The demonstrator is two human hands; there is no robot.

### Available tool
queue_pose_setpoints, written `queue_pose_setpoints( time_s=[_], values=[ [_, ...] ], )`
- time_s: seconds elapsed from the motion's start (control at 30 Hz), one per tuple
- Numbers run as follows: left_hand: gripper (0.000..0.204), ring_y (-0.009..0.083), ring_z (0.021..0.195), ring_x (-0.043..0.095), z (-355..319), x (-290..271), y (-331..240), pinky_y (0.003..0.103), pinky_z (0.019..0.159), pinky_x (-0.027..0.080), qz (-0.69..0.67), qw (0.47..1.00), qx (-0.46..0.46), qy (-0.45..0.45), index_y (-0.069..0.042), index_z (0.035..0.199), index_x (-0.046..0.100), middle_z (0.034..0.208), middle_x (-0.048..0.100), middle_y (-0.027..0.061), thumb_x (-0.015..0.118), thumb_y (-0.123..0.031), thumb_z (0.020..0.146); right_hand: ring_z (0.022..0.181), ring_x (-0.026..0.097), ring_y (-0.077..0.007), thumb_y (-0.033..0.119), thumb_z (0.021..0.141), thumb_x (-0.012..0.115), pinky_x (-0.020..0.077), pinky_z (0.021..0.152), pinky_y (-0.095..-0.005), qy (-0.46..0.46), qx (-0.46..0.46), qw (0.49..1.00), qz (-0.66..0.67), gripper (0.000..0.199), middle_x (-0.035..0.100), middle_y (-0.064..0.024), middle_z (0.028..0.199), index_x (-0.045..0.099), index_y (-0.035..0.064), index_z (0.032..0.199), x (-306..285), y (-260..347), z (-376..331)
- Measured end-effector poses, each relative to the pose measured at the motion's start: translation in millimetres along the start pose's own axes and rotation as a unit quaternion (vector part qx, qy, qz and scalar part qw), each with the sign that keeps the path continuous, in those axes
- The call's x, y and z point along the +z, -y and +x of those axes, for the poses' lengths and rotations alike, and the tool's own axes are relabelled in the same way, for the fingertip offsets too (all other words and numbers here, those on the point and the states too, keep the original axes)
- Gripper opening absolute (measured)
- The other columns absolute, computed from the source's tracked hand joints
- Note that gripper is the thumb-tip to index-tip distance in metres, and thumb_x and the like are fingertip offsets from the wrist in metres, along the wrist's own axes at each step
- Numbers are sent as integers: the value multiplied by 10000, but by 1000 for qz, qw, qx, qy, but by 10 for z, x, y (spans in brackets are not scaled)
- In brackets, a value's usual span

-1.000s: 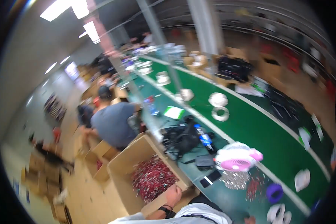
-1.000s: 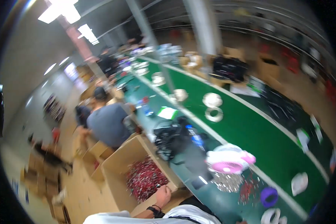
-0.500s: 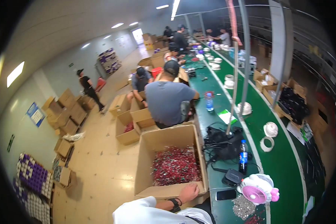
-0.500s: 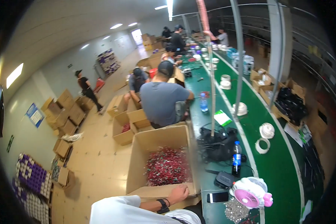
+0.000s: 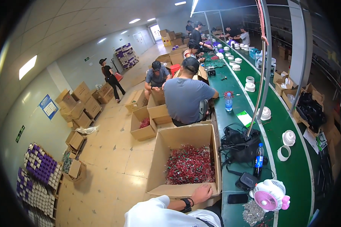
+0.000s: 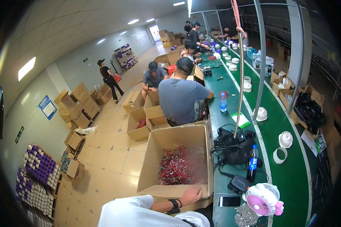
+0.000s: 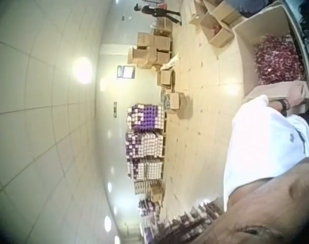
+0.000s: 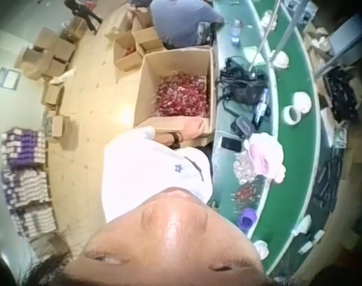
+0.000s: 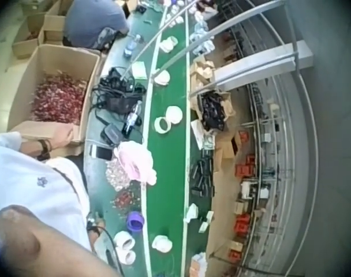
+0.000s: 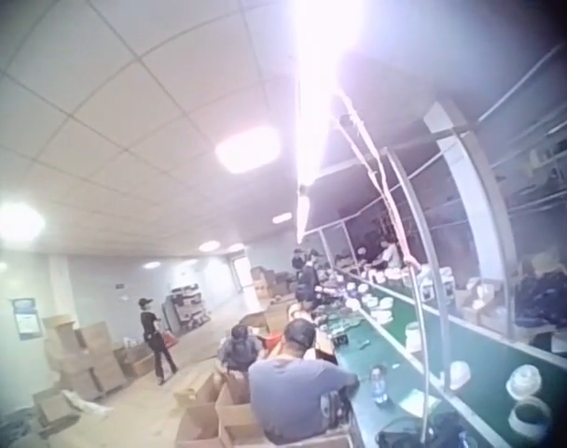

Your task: Assembling circular plastic housing components on an industrial production line.

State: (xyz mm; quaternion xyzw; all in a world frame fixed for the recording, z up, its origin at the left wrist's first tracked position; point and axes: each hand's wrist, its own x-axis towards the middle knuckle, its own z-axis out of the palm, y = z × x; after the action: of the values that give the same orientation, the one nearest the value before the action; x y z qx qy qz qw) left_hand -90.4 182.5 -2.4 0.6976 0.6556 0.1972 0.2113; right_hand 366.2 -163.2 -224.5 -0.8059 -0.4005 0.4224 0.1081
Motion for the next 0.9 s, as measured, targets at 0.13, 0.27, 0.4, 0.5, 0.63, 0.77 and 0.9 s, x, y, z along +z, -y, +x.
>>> queue_pose_setpoints(
  time_s=[0.13, 0.27, 0.4, 0.5, 0.63, 0.77, 0.9],
  values=[
    [272, 385, 955, 611, -8, 38, 39, 476, 852, 507, 13, 1000, 5, -18, 2, 970, 587, 949, 636, 217, 483, -248, 957, 1154, 605, -332, 583, 860, 673, 452, 1017, -413, 3, 13, 1000, -1, 734, 645, -228, 1261, 621, -33, 1256, 73, -22, -99],
    [268, 384, 955, 612, -5, 12, 7, 476, 846, 509, 10, 1000, 5, -8, 2, 970, 588, 948, 636, 216, 484, -245, 958, 1155, 606, -331, 591, 860, 668, 453, 1015, -410, 4, 26, 1000, -2, 736, 645, -230, 1260, 624, -32, 1251, 126, -47, -161],
    [264, 382, 960, 611, -11, 40, 18, 480, 839, 510, 6, 1000, 11, -16, 0, 968, 591, 948, 636, 215, 484, -241, 959, 1156, 607, -329, 598, 861, 662, 454, 1013, -407, 6, 37, 999, -5, 739, 646, -232, 1258, 627, -31, 1246, 146, -79, -202],
    [262, 381, 962, 610, -9, -2, -28, 483, 835, 512, 6, 1000, 4, -11, -2, 965, 592, 946, 637, 213, 485, -241, 959, 1157, 608, -328, 604, 861, 658, 454, 1011, -405, 8, 49, 999, -7, 741, 646, -233, 1257, 630, -31, 1243, 155, -128, -274],
    [259, 381, 962, 611, -3, -25, -52, 487, 832, 513, 7, 1000, -11, -6, -6, 957, 594, 945, 639, 209, 490, -243, 956, 1158, 609, -327, 611, 862, 652, 455, 1009, -402, 10, 65, 998, -10, 744, 646, -235, 1256, 633, -30, 1238, 151, -186, -369],
    [261, 381, 966, 611, 1, -5, -12, 485, 836, 512, 12, 1000, 3, -6, -8, 953, 596, 952, 642, 208, 491, -247, 954, 1159, 611, -326, 619, 863, 647, 455, 1007, -399, 10, 78, 997, -13, 747, 647, -237, 1254, 636, -29, 1233, 134, -199, -396],
    [258, 381, 962, 611, -6, -27, -37, 481, 837, 510, 5, 1000, -3, -11, -8, 948, 596, 951, 643, 211, 489, -243, 953, 1159, 612, -325, 626, 864, 641, 456, 1005, -396, 10, 89, 996, -16, 750, 647, -239, 1253, 640, -29, 1228, 122, -205, -401]
  ],
)
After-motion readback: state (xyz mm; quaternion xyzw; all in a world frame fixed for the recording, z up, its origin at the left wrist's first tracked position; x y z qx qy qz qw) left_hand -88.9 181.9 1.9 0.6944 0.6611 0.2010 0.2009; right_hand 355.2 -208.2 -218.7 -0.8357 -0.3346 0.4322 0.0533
